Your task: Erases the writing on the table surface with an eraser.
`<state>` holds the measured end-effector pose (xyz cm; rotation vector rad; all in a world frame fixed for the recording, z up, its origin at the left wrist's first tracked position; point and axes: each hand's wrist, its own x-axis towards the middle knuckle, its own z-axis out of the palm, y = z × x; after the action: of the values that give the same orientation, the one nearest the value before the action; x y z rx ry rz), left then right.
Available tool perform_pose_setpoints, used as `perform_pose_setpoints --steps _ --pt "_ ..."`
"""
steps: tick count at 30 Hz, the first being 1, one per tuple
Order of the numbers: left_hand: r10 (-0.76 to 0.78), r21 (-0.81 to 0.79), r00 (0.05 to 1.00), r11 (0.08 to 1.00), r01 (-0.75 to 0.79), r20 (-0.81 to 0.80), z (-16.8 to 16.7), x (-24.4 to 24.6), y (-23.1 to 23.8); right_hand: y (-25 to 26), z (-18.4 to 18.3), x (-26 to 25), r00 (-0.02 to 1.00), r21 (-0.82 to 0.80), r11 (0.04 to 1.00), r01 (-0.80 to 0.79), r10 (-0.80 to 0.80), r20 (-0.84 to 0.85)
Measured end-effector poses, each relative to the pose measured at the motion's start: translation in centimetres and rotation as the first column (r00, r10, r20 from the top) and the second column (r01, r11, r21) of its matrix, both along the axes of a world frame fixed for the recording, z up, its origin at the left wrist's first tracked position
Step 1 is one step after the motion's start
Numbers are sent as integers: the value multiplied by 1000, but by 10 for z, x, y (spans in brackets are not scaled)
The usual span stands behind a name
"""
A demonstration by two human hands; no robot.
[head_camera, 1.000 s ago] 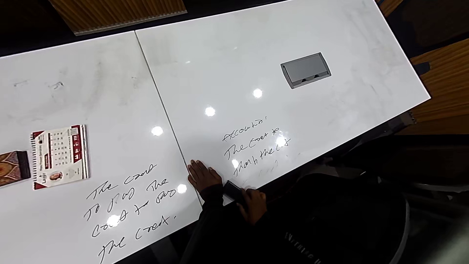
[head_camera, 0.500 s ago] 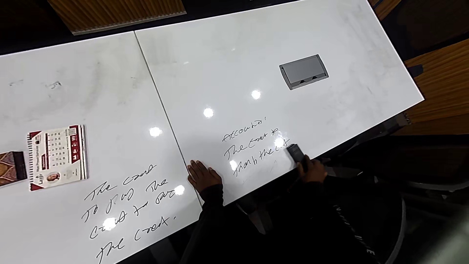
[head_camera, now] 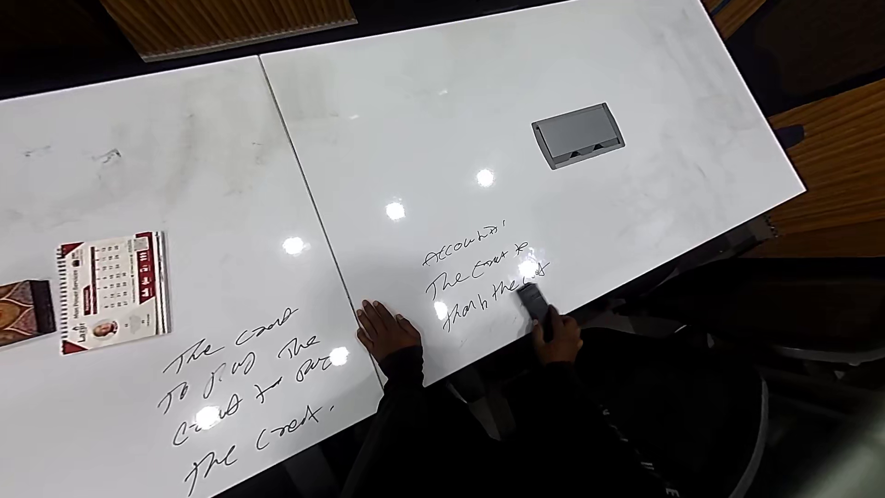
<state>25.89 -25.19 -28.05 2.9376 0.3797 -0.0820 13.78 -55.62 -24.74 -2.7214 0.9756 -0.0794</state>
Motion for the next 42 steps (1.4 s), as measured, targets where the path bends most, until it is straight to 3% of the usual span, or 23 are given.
perform_pose_setpoints --steps 4,7,12,16,21,27,30,33,36,42 --pt "-5 -11 1000 1000 5 16 2 1 0 58 4 -20 937 51 935 -350 350 11" --pt "-3 -34 1000 999 2 -4 6 1 0 100 9 -34 854 166 843 -511 520 -12" --pt "5 -23 1000 1000 -4 18 1 0 0 136 7 -39 754 209 741 -638 656 -25" --pt "8 -31 1000 999 -8 9 3 0 0 126 10 -34 722 182 718 -672 689 -57" --pt "2 -31 1000 1000 -2 -14 4 0 1 71 18 -26 806 66 811 -582 585 -90" --pt "7 -39 999 999 -9 -48 6 1 0 -31 42 -1 952 -4 985 -174 167 -256" --pt "13 -25 996 1000 -16 -90 7 2 0 -71 44 11 942 -26 996 85 -89 -325" --pt "14 -14 997 1000 -15 -74 4 1 1 -83 37 18 911 -62 976 209 -217 -349" --pt "6 -24 998 1000 -8 -68 4 1 1 -60 34 20 935 -33 986 166 -168 -313" --pt "1 -39 998 999 -3 -55 7 1 0 33 18 -6 968 17 982 -186 186 -170"
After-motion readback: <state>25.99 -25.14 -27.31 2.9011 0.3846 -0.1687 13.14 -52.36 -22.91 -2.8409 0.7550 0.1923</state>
